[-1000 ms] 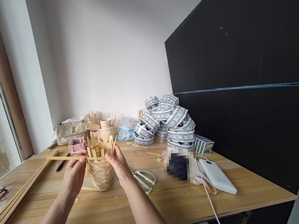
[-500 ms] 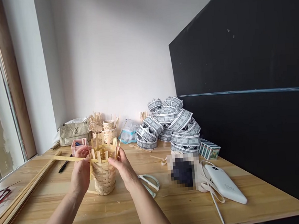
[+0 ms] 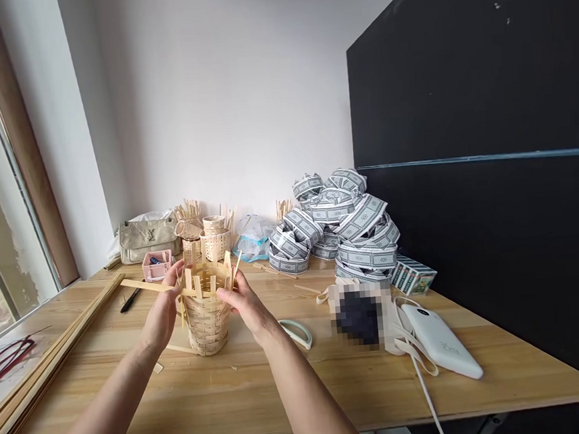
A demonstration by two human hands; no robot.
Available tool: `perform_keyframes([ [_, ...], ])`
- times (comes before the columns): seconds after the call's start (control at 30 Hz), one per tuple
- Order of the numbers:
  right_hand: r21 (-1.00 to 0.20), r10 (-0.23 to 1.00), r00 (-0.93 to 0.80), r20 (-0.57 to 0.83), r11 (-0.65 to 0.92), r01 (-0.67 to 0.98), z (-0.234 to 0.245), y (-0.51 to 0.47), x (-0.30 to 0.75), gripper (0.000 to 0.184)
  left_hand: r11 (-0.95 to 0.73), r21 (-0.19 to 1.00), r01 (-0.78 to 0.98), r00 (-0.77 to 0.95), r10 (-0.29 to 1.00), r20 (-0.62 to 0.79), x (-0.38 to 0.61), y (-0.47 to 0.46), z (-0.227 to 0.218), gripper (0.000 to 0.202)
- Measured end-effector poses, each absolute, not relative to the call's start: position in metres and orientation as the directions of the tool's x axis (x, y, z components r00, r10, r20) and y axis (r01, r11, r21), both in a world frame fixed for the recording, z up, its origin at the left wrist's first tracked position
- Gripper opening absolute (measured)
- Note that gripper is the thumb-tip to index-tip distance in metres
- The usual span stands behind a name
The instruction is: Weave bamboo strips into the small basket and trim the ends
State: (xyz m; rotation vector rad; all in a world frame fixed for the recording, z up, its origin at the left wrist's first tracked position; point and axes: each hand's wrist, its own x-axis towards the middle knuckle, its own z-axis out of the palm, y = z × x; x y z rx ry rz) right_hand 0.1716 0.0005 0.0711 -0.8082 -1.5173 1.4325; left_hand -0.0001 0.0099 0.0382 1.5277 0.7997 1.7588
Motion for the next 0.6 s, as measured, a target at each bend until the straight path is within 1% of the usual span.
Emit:
perform_keyframes([
  [0.17, -0.968, 0.921, -0.327, 0.214, 0.155, -0.199, 0.061, 0.002, 0.163, 0.058, -0.592, 0.806, -0.001, -0.094, 0.802, 0.59, -0.002, 0.004, 0.039, 0.05],
  [0.23, -0.957, 0.936, -0.253, 0.243, 0.19, -0.22, 0.054, 0.005, 0.161, 0.061, -0.61, 0.791, 0.049, -0.118, 0.783, 0.611, -0.002, -0.001, 0.041, 0.05],
  [0.3, -0.943, 0.945, -0.142, 0.296, 0.266, -0.198, 0.046, 0.008, 0.162, 0.066, -0.651, 0.754, 0.092, -0.142, 0.741, 0.657, -0.001, -0.006, 0.041, 0.049],
  [0.37, -0.921, 0.924, -0.005, 0.381, 0.379, -0.088, 0.042, 0.008, 0.166, 0.066, -0.688, 0.712, 0.137, -0.165, 0.693, 0.701, -0.001, -0.01, 0.042, 0.046],
  [0.4, -0.896, 0.895, 0.052, 0.443, 0.443, -0.004, 0.042, 0.006, 0.168, 0.059, -0.7, 0.696, 0.163, -0.172, 0.674, 0.718, -0.001, -0.011, 0.042, 0.044],
  [0.47, -0.806, 0.806, 0.086, 0.586, 0.568, 0.168, 0.046, 0.0, 0.171, 0.035, -0.715, 0.659, 0.231, -0.17, 0.638, 0.751, -0.002, -0.013, 0.041, 0.041],
  [0.5, -0.743, 0.752, 0.062, 0.656, 0.629, 0.23, 0.05, -0.004, 0.172, 0.024, -0.719, 0.639, 0.273, -0.158, 0.622, 0.767, -0.003, -0.013, 0.041, 0.038],
  [0.53, -0.676, 0.701, 0.009, 0.714, 0.685, 0.271, 0.055, -0.008, 0.172, 0.018, -0.721, 0.619, 0.312, -0.138, 0.61, 0.78, -0.004, -0.014, 0.041, 0.037],
  [0.6, -0.568, 0.624, -0.137, 0.769, 0.766, 0.301, 0.063, -0.014, 0.169, 0.02, -0.724, 0.575, 0.381, -0.087, 0.591, 0.802, -0.006, -0.014, 0.042, 0.037],
])
